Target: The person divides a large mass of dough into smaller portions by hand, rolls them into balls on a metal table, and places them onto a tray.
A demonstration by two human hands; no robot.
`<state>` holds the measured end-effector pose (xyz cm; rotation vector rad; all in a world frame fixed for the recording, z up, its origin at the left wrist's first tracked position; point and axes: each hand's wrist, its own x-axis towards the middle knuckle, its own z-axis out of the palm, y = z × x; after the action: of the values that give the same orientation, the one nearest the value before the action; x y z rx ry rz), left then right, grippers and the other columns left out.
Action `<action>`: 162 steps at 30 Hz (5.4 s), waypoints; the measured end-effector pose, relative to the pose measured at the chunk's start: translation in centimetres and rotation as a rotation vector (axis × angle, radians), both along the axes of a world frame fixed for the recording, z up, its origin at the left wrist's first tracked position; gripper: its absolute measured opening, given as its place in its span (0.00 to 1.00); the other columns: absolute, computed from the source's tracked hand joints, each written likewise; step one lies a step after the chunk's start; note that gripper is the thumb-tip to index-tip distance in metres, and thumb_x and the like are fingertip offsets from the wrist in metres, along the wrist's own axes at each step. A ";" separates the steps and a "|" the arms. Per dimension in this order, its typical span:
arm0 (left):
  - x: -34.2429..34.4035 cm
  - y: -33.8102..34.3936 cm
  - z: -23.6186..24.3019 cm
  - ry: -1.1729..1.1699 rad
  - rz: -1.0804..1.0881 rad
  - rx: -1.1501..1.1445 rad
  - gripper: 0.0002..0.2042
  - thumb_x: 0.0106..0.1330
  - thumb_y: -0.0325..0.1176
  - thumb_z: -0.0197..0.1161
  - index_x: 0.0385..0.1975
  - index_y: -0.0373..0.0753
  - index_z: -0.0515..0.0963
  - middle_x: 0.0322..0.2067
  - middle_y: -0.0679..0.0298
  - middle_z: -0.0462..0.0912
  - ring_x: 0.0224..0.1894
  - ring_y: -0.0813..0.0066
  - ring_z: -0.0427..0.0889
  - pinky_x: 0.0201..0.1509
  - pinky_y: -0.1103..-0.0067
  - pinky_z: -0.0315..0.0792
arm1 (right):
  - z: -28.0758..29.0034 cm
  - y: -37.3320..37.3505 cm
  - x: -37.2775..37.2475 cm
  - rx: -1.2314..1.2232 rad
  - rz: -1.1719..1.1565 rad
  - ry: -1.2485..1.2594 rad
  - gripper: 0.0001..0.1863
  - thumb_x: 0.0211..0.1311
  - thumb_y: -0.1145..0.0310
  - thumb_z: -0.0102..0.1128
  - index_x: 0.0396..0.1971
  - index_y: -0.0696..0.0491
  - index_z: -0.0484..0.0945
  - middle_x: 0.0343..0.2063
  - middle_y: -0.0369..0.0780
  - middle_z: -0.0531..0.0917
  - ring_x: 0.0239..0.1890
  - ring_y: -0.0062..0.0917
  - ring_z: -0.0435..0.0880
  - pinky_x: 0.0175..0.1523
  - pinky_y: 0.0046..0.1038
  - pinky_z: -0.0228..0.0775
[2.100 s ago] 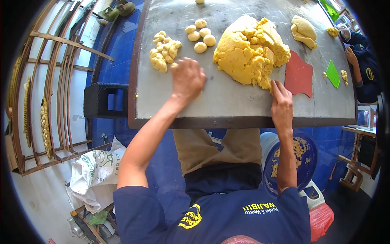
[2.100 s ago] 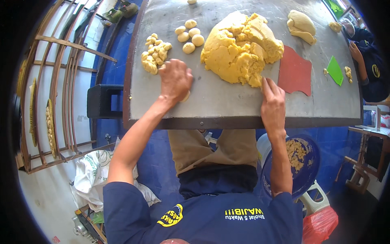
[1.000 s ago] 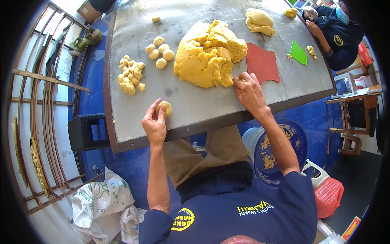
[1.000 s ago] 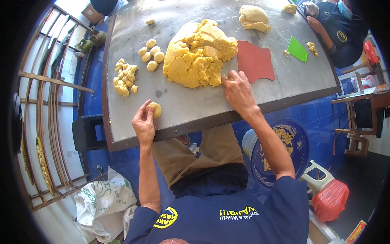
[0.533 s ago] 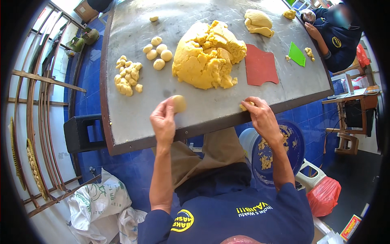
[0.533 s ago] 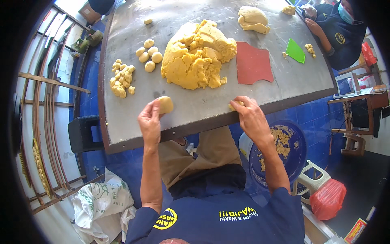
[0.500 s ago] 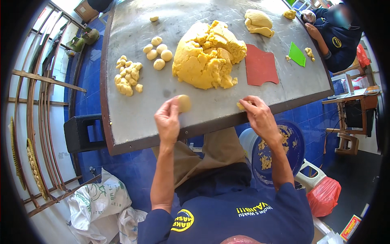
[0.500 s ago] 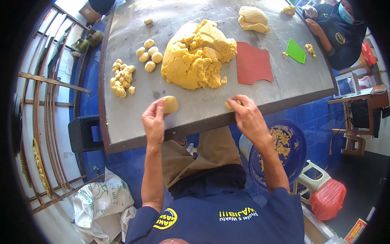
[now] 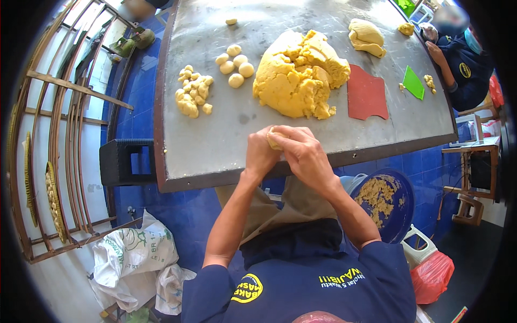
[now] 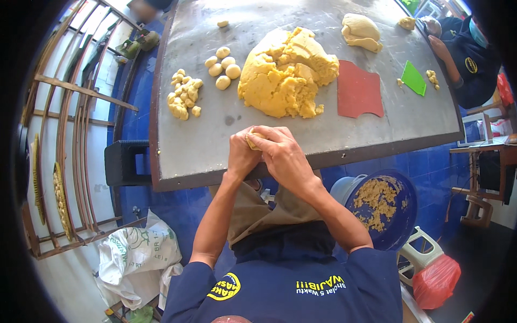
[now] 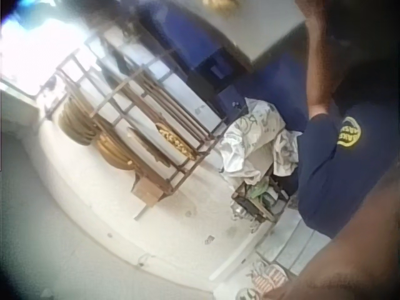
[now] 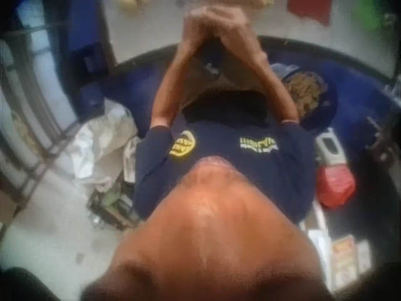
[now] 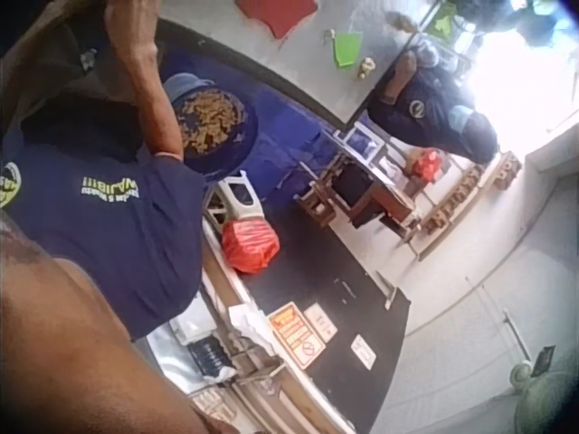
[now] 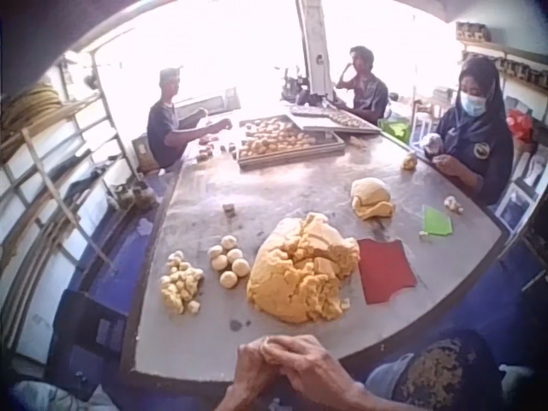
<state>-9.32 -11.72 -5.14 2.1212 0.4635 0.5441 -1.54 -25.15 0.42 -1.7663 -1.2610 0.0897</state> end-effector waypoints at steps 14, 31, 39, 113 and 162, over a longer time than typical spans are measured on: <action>-0.8 -0.8 0.6 -0.088 -0.084 -0.175 0.12 0.55 0.28 0.73 0.37 0.34 0.79 0.32 0.53 0.85 0.36 0.52 0.86 0.38 0.69 0.78 | 0.0 -0.3 0.6 -0.028 -0.141 0.330 0.19 0.55 0.75 0.70 0.49 0.59 0.84 0.42 0.47 0.86 0.42 0.32 0.87 0.49 0.29 0.79; -1.2 0.5 -1.9 -0.164 -0.113 -0.751 0.19 0.80 0.38 0.49 0.28 0.32 0.79 0.28 0.65 0.76 0.29 0.84 0.69 0.33 0.81 0.65 | -3.7 -1.9 10.5 -0.172 -0.358 -0.146 0.35 0.50 0.71 0.74 0.61 0.58 0.75 0.60 0.51 0.77 0.62 0.43 0.77 0.66 0.37 0.69; -2.4 3.1 0.8 -0.040 -0.129 -0.684 0.15 0.81 0.41 0.46 0.51 0.36 0.72 0.34 0.72 0.67 0.34 0.87 0.62 0.37 0.87 0.60 | -4.2 -2.6 10.6 -0.290 -0.380 -0.051 0.17 0.61 0.72 0.64 0.49 0.61 0.79 0.49 0.48 0.83 0.53 0.44 0.81 0.57 0.37 0.74; -0.1 9.4 -0.1 0.199 0.092 0.889 0.10 0.64 0.40 0.55 0.36 0.40 0.71 0.37 0.59 0.69 0.44 0.61 0.68 0.49 0.64 0.57 | -5.1 -5.7 7.2 -0.442 -0.380 -0.275 0.30 0.57 0.88 0.47 0.64 0.63 0.70 0.64 0.53 0.71 0.65 0.48 0.72 0.69 0.38 0.67; -0.9 -1.3 0.4 -0.058 0.043 0.031 0.05 0.61 0.26 0.65 0.33 0.34 0.78 0.31 0.49 0.82 0.33 0.45 0.84 0.33 0.64 0.78 | -1.5 1.2 -1.9 -0.036 -0.125 -0.155 0.16 0.56 0.78 0.68 0.46 0.57 0.85 0.34 0.44 0.85 0.36 0.38 0.85 0.44 0.35 0.78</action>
<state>-10.23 -13.06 -4.70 2.1228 0.4722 0.6390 -3.43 -23.93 -1.08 -1.9088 -1.2615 -0.0985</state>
